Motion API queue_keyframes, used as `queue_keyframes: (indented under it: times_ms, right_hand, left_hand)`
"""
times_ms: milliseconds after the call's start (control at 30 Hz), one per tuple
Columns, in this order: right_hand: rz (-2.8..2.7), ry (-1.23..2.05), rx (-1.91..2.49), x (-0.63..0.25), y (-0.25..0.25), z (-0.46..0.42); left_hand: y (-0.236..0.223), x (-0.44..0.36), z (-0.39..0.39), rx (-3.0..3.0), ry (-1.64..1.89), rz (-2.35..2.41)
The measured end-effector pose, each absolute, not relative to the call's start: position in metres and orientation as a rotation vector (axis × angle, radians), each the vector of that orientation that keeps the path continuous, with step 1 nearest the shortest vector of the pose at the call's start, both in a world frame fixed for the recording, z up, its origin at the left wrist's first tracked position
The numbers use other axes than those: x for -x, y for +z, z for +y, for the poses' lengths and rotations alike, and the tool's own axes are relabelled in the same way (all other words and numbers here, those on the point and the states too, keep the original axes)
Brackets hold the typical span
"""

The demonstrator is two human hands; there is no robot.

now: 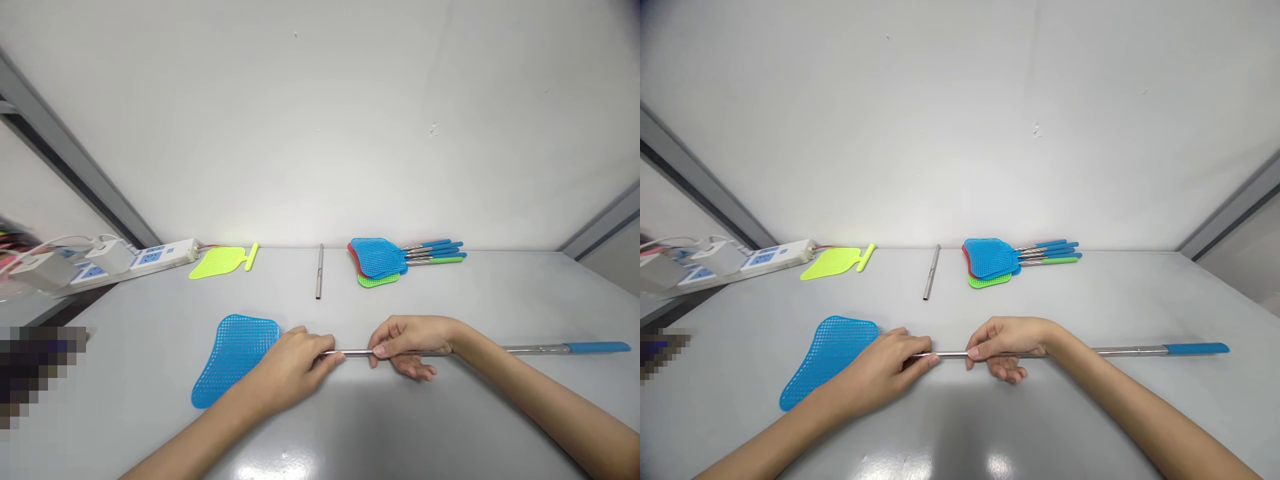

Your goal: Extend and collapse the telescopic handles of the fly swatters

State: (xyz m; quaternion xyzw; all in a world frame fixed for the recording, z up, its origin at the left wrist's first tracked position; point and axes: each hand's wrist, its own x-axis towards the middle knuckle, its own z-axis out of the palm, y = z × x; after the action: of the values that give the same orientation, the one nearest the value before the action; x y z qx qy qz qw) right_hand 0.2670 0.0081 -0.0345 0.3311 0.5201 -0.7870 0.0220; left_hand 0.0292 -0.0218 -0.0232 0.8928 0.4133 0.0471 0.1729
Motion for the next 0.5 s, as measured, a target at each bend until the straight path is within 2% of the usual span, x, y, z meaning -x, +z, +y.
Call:
queue_keyframes:
  times_ms: [500]
  right_hand:
    - [1.615,-2.431,-1.051,-0.2666,-0.0342,0.0071]
  left_hand:
    - [-0.0228,-0.0290,-0.0225,-2.531,0.134,1.189]
